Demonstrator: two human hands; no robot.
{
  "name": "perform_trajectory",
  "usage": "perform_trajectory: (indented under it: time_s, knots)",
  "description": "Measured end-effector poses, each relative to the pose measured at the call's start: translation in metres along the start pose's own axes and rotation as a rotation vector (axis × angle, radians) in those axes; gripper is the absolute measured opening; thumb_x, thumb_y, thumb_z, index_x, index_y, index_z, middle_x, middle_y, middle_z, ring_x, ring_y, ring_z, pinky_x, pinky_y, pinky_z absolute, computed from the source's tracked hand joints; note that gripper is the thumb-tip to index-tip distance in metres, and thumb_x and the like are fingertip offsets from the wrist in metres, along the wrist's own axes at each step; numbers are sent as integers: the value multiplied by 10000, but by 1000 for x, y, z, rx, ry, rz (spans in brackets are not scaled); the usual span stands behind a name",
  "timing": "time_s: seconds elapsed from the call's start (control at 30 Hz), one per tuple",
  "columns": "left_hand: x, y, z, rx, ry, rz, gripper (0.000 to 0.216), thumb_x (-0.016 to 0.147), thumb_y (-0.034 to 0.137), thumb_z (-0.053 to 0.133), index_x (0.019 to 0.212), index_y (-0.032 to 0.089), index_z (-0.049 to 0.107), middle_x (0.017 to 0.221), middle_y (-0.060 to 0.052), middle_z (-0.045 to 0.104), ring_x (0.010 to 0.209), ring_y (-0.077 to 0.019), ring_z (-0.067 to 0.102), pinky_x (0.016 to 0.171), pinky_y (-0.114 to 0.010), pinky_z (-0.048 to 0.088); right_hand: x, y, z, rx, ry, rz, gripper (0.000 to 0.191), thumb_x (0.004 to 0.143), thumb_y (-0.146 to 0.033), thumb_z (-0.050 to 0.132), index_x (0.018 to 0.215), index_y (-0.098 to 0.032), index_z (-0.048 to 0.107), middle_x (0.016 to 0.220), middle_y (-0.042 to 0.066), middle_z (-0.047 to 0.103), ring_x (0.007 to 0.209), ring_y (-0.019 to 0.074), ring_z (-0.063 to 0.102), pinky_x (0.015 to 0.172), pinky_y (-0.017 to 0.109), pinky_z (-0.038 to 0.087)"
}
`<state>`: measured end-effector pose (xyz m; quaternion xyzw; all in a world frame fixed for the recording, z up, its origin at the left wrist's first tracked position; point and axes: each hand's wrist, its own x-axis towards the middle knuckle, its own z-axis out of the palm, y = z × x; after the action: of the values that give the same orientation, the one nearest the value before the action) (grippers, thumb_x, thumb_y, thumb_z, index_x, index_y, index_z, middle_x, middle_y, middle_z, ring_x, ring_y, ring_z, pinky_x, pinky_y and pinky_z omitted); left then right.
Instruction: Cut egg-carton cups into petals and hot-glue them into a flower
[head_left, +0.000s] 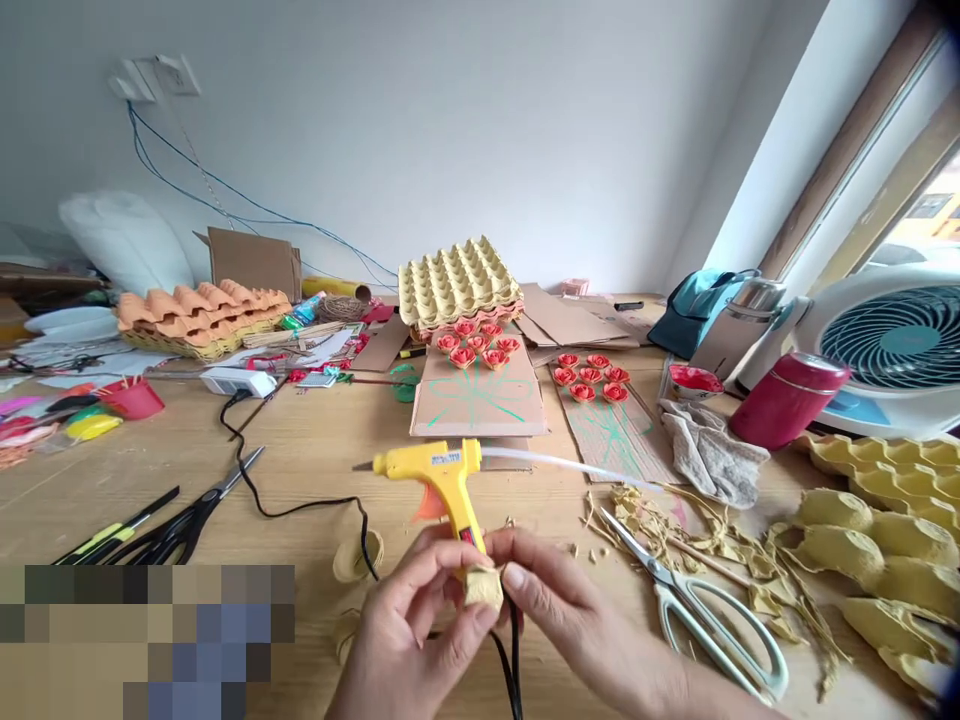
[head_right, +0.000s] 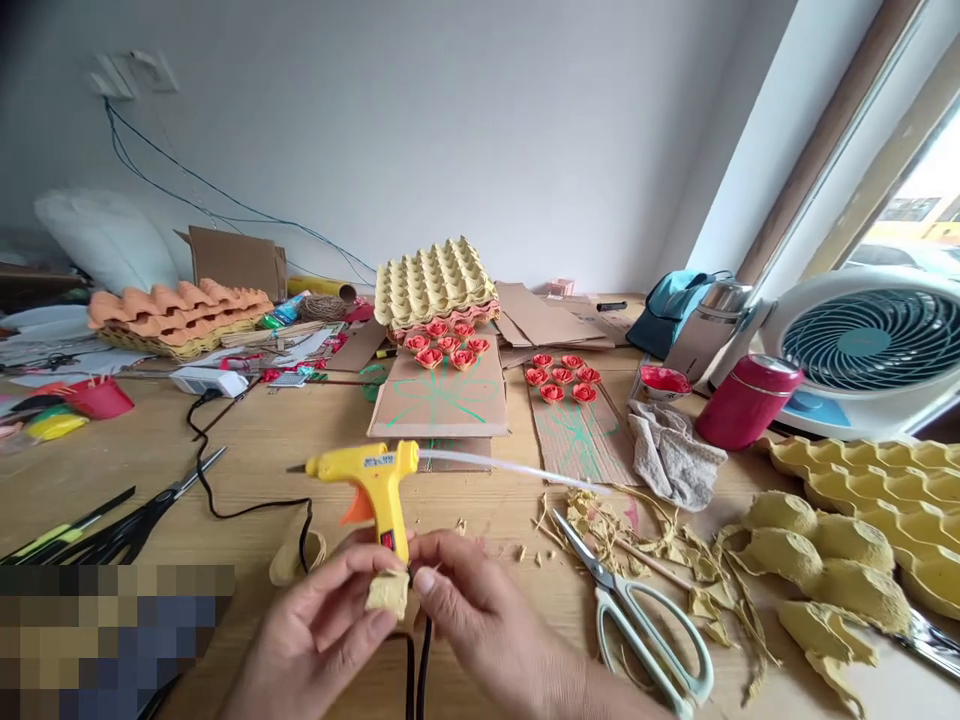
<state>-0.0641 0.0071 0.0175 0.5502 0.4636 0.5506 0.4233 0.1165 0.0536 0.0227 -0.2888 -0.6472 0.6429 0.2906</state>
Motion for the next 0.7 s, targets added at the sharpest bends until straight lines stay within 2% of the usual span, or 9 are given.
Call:
perform_trajectory:
  time_s: [0.1, 0.2, 0.3, 0.47, 0.57, 0.7]
  knots:
    - [-6, -13, 6, -56, 27, -60, 256, 796, 447, 778, 918, 230, 719, 987, -73, 719, 872, -207, 723, 792, -264, 607, -4, 2, 8, 58, 54, 38, 530, 884, -746, 526, 1054, -259, 645, 937, 47, 604, 888, 208, 560, 757, 313, 470]
    - [-6, -20, 8, -46, -13, -98, 271, 797, 463, 773, 918, 227, 721, 1000, -82, 711, 875, -218, 712, 801, -295, 607, 1, 9, 9, 188, 138, 125, 599, 809, -809, 560, 930, -231, 660, 851, 29, 568, 786, 184, 542, 641, 278, 427]
    - [-3, -23, 8, -9, -52, -94, 248, 796, 439, 772, 911, 224, 730, 1024, -84, 688, 870, -211, 698, 800, -301, 604, 11, 15, 7, 293, 213, 233, 606, 729, -792, 667, 826, -194, 659, 781, 3, 543, 675, 131, 478, 590, 246, 356]
    - [2, -31, 6, -36, -79, -132, 274, 787, 447, 770, 878, 193, 723, 989, -86, 675, 919, -223, 687, 820, -314, 594, 24, 23, 2, 373, 148, 351, 561, 627, -679, 822, 792, -171, 650, 650, -43, 491, 584, 88, 382, 556, 232, 254]
    - [7, -38, 5, -90, -84, -199, 362, 737, 508, 796, 863, 182, 703, 927, -78, 700, 888, -221, 694, 817, -322, 588, 31, 23, 1, 350, 160, 334, 526, 629, -639, 829, 778, -171, 639, 615, -58, 470, 555, 83, 361, 538, 235, 242]
    - [12, -42, 5, -134, -47, -245, 428, 687, 563, 810, 833, 181, 686, 832, -56, 716, 859, -225, 706, 840, -343, 581, 46, 23, 2, 269, 183, 327, 456, 706, -594, 768, 712, -176, 588, 592, -57, 466, 523, 81, 370, 508, 236, 262]
